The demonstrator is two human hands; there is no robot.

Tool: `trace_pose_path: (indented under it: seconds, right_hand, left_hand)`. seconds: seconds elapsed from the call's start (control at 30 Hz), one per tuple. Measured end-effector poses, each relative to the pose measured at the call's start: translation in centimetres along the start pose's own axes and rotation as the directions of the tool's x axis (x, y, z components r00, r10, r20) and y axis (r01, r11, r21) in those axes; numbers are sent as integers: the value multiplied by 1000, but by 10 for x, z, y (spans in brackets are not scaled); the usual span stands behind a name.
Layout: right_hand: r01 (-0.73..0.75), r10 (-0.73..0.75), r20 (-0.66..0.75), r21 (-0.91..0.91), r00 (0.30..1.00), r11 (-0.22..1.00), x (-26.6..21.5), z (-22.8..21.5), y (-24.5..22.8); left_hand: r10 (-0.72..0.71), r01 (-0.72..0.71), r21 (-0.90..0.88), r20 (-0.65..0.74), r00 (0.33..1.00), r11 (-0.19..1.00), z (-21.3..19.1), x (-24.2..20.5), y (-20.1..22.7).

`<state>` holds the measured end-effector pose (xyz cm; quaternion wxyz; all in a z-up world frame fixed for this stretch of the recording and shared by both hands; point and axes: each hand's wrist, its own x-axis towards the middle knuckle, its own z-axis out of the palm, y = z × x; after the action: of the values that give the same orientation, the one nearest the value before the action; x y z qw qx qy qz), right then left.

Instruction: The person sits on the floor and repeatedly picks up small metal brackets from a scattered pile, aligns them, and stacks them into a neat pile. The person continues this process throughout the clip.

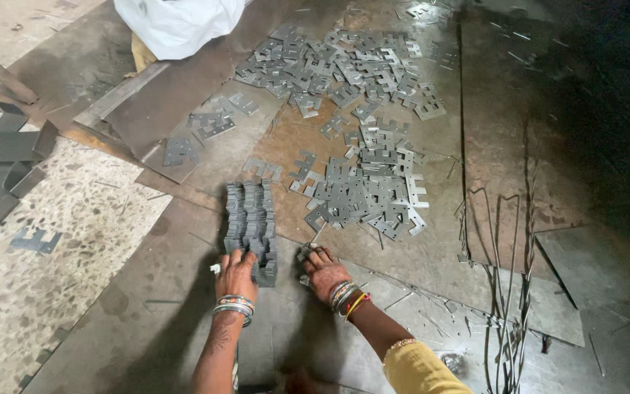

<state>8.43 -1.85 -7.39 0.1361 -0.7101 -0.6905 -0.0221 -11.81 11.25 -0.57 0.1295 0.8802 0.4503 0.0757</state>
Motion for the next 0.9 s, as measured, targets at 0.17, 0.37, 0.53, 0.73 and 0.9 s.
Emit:
trace_pose_path:
  seconds: [0.17,0.37,0.53,0.73,0.9]
  right_hand:
    - [42,-50,114,72,992,997,-63,-6,27]
    - [84,-75,108,-79,991,993,-199,-51,64]
    - [-182,186,92,-47,978,982,-244,-91,97]
    - [-609,614,-62,85,786,788,-111,-66,135]
    - [-728,738,61,-130,672,673,-39,-44,157]
  left_hand:
    - [-59,61,69,-37,998,996,-9,3,14]
    - [-76,75,78,14,997,994,-15,-1,22]
    - [-89,84,97,43,995,992,-12,2,24]
    - [-107,100,113,57,993,988,-16,0,35]
    - [10,-10,18,-42,999,1000,-37,3,54]
